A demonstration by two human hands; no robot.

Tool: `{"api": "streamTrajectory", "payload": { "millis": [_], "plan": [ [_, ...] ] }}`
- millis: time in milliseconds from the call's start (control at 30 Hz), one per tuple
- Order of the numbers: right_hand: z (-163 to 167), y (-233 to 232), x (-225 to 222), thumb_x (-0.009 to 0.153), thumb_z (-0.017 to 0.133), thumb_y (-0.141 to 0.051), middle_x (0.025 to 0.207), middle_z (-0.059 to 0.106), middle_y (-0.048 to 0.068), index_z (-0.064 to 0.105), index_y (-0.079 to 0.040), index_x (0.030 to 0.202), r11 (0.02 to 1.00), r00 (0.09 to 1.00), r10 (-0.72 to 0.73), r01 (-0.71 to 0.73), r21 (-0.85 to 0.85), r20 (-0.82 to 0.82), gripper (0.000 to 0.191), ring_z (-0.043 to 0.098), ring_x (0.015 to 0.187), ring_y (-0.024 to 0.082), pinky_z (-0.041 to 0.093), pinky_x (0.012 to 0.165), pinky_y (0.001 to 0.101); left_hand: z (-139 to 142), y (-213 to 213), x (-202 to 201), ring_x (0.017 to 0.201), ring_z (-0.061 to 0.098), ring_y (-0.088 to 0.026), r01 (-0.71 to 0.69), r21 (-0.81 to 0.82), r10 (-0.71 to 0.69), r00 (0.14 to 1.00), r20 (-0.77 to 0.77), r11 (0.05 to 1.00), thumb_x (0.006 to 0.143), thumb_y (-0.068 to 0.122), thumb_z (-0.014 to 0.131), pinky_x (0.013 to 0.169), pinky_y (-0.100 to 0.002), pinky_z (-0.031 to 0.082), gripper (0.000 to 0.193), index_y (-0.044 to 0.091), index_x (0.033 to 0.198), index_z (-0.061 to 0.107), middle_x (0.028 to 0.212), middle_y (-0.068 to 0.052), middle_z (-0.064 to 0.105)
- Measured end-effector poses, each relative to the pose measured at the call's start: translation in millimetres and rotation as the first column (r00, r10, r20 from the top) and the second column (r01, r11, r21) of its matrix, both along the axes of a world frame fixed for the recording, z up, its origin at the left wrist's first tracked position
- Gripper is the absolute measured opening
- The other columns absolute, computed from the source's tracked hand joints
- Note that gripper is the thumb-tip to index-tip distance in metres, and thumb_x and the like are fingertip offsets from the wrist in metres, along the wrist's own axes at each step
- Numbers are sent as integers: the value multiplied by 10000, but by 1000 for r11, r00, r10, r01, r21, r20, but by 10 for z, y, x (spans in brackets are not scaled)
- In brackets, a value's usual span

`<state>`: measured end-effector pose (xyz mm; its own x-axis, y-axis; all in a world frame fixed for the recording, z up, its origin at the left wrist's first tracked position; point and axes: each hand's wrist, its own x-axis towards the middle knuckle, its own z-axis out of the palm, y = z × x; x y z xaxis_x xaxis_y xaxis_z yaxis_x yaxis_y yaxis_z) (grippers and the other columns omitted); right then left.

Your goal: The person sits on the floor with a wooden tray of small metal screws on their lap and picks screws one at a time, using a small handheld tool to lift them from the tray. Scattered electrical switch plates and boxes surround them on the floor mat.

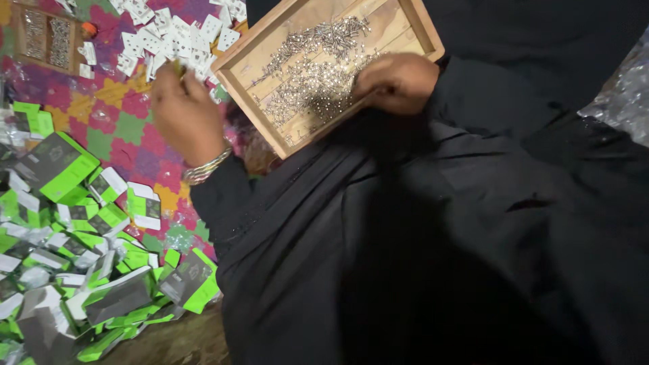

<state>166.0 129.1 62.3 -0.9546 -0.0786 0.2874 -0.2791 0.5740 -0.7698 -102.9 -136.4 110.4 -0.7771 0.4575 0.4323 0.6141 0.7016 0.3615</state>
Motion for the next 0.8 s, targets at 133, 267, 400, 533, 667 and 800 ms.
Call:
{"api": "streamTrajectory", "payload": {
  "millis": [133, 267, 400, 533, 667, 800],
  "plan": [
    [180, -63, 13, 970, 681, -167, 1202, 713, 163, 679, -32, 1282, 959, 961, 275, -275, -67, -18, 340, 687, 1115, 336, 550, 974, 410, 22, -421, -155, 909, 679, -412, -86, -362, 121, 990, 77, 928, 941, 191, 753, 758, -518, 519, 164, 32, 972, 728, 985, -189, 706],
    [181, -67, 25, 975, 661, -222, 1305, 687, 156, 613, -37, 1370, 926, 926, 375, -371, -73, 51, 439, 667, 1154, 314, 527, 1006, 405, 20, -554, -155, 894, 669, -417, -11, -294, 4, 1000, -27, 956, 771, 149, 789, 779, -508, 531, 254, 49, 1004, 774, 1055, -225, 686],
    [127, -54, 54, 974, 634, -273, 1390, 634, 150, 569, -52, 1419, 920, 915, 386, -391, 21, 119, 501, 603, 1235, 338, 475, 1044, 421, 50, -286, 18, 994, 680, -389, 193, -64, -190, 980, 54, 979, 886, 62, 717, 852, -455, 553, 251, 37, 1133, 752, 1117, -176, 696],
    [105, -46, 80, 984, 615, -305, 1435, 618, 119, 567, -74, 1438, 924, 927, 366, -372, 89, 82, 511, 584, 1303, 316, 365, 1161, 462, 45, 151, 407, 947, 699, -345, 436, -55, -421, 889, 180, 898, 948, 87, 687, 781, -439, 562, 121, 67, 1046, 755, 1089, -150, 708],
    [100, -38, 90, 990, 612, -314, 1431, 621, 104, 567, -88, 1437, 926, 921, 366, -375, 45, 136, 503, 580, 1301, 300, 375, 1171, 421, -138, 701, 674, 1031, 693, -332, 541, -185, -540, 840, 62, 820, 908, -24, 529, 837, -418, 589, 292, 49, 1116, 720, 1170, -165, 701],
    [69, -29, 115, 988, 614, -317, 1434, 622, 112, 574, -90, 1426, 929, 921, 366, -371, 12, 136, 494, 582, 1303, 298, 380, 1163, 410, -323, 1025, 783, 1104, 652, -392, 533, -269, -594, 756, -274, 802, 748, 22, 516, 863, -380, 594, 434, 19, 1149, 683, 1238, -236, 661]
  ]
}}
